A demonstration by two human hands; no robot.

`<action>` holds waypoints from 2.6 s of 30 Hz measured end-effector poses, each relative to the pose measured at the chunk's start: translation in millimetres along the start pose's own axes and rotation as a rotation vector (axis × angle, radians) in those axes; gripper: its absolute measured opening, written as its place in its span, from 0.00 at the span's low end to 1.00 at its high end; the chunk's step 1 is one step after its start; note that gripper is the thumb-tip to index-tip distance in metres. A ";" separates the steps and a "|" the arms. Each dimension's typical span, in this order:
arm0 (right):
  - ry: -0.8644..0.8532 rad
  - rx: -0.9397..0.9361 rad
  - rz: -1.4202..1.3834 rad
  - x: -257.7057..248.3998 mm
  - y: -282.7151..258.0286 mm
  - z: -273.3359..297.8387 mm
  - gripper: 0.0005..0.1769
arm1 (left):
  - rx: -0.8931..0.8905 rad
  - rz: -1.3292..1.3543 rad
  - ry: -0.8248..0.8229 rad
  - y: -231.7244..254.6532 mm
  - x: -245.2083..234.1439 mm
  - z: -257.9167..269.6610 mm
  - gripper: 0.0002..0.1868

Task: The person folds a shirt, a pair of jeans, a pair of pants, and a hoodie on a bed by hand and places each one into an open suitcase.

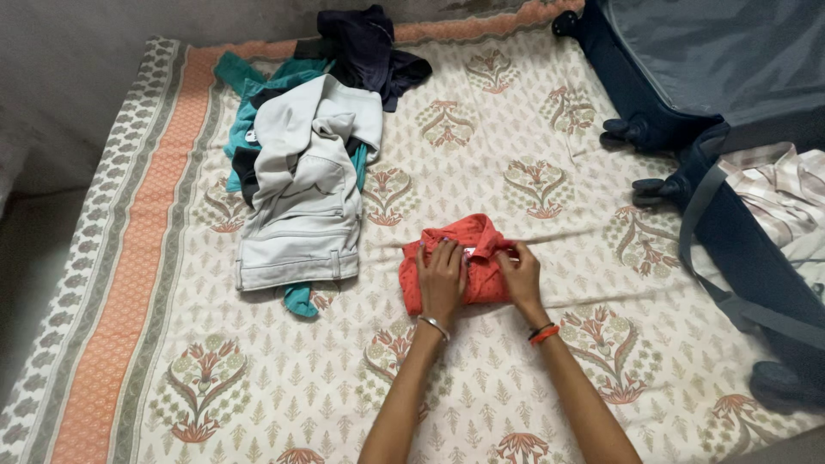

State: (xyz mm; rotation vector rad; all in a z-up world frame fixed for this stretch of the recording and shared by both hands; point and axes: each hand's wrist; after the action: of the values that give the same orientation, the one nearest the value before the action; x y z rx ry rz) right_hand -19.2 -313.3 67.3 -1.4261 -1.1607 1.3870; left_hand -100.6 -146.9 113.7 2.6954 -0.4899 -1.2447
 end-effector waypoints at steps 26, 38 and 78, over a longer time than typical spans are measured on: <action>-0.024 -0.503 0.592 17.2 -91.8 -39.2 0.22 | -0.366 -0.064 -0.426 -71.8 -11.6 -82.5 0.18; -0.176 -0.283 0.646 36.3 -100.8 -67.4 0.12 | -0.610 0.636 -0.526 -147.1 41.5 -39.1 0.20; -0.552 -0.519 0.703 51.2 -101.8 -2.7 0.11 | -0.349 0.116 -0.096 -80.6 -15.6 -78.9 0.02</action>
State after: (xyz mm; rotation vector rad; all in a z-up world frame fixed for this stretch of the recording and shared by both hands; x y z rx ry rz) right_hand -25.3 -238.6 153.2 -2.0125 -1.5177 2.1717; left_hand -31.2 -67.2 155.8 2.2965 -0.3910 -1.2953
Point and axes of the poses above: each hand's wrist, its own z-axis away from the middle knuckle, its own x-axis out of the palm, y = z × x, and after that the axes turned 9 degrees about x, right-handed
